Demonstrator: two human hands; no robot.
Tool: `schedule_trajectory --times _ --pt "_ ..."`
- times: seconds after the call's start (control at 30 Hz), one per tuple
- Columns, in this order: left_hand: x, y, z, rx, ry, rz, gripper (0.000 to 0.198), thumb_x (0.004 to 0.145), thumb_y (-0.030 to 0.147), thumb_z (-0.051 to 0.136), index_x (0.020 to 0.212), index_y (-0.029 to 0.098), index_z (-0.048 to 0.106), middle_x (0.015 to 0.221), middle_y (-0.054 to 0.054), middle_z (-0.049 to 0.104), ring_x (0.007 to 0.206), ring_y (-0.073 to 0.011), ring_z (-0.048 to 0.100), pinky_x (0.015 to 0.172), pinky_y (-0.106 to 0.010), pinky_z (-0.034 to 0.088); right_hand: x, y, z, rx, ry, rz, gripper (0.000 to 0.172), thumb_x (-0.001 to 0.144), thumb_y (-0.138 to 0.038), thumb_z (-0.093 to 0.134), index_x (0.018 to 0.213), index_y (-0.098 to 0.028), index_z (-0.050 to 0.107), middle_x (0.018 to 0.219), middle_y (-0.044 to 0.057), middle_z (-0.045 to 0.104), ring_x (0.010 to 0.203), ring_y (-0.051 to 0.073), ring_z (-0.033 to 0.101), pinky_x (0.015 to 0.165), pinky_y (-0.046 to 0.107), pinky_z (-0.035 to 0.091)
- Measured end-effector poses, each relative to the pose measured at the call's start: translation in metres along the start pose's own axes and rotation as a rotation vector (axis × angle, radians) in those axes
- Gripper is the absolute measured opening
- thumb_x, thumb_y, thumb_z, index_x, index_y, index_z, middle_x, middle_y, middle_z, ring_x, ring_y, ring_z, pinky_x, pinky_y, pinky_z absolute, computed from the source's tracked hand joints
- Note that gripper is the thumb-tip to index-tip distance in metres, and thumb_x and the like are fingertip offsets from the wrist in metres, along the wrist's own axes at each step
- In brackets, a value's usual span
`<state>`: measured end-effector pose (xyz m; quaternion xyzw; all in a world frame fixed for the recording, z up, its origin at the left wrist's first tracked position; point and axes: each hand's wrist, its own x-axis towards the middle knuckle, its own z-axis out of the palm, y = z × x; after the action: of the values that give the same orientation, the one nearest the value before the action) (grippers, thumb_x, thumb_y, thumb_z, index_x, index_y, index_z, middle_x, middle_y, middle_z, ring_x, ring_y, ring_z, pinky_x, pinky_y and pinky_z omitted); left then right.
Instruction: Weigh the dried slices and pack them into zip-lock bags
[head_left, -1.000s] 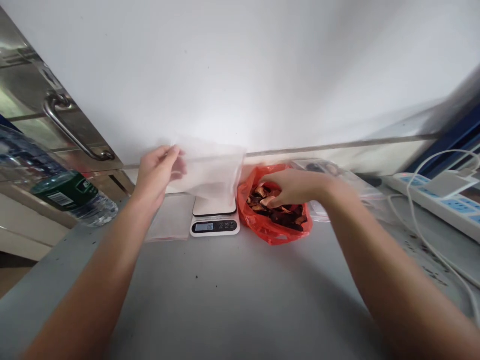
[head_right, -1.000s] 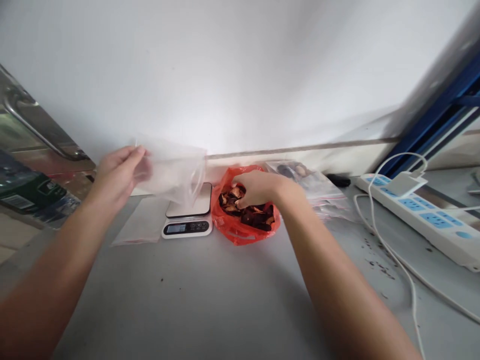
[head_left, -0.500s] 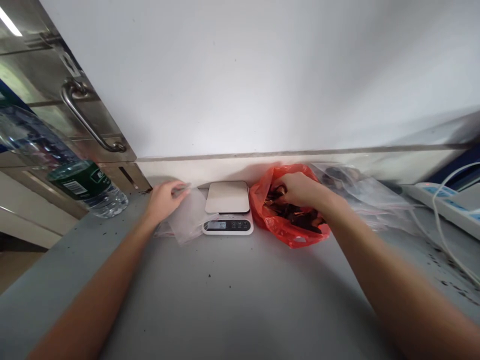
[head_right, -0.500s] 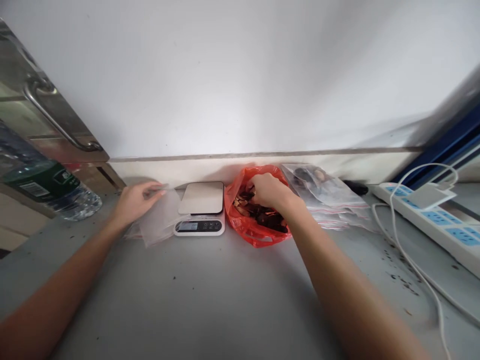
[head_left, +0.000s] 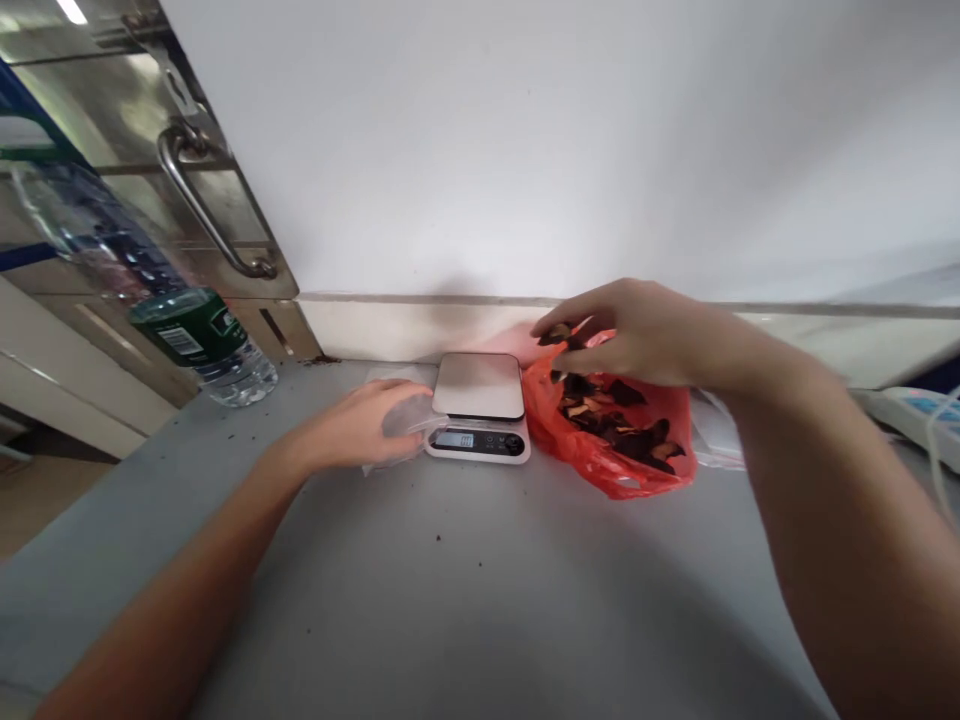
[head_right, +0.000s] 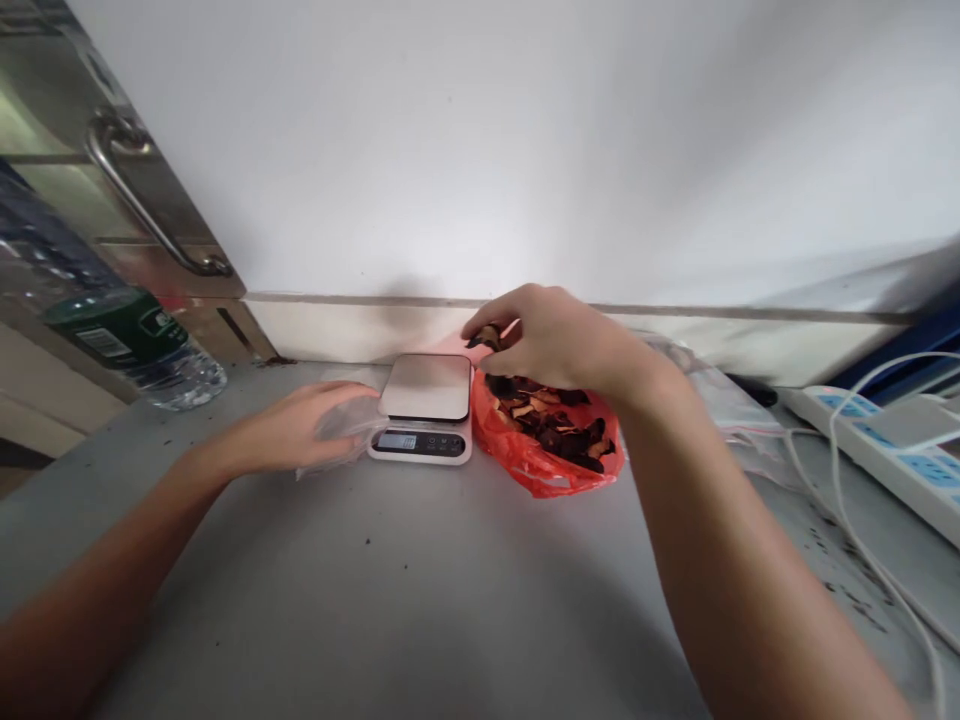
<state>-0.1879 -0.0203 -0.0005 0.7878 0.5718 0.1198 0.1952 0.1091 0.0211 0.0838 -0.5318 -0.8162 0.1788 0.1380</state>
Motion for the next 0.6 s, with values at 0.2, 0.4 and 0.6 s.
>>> schedule_trajectory --times 0.2,0.4,0.6 --pt "-0.010 -0.012 -0.001 -0.011 -0.036 0.040 0.035 0.084 0.047 0.064 0.112 0.027 0.069 0.126 -0.007 0.074 0.118 -0.0360 0.066 0.099 -0.048 0.053 0.049 -0.044 0.050 -0.101 -0.206 -0.019 0.045 0.079 -0.003 0.066 0.118 -0.022 0.079 0.116 0.008 0.077 0.086 0.018 0.070 0.069 0.026 0.051" --pt "-0.015 -0.017 0.005 -0.031 -0.049 0.106 0.037 0.091 0.060 0.061 0.107 0.026 0.065 0.131 -0.008 0.070 0.121 -0.0314 0.065 0.103 -0.045 0.051 0.057 -0.054 0.065 -0.241 -0.365 0.000 0.040 0.086 -0.008 0.064 0.121 -0.021 0.077 0.102 0.008 0.077 0.078 0.019 0.068 0.058 0.026 0.045" --pt "-0.013 -0.014 0.006 -0.028 -0.079 0.049 0.050 0.096 0.070 0.040 0.100 0.025 0.060 0.132 -0.011 0.067 0.123 -0.0335 0.060 0.103 -0.050 0.048 0.035 -0.044 0.056 -0.092 -0.217 0.007 0.043 0.087 -0.016 0.067 0.129 -0.024 0.074 0.123 0.009 0.076 0.091 0.021 0.071 0.070 0.027 0.051"
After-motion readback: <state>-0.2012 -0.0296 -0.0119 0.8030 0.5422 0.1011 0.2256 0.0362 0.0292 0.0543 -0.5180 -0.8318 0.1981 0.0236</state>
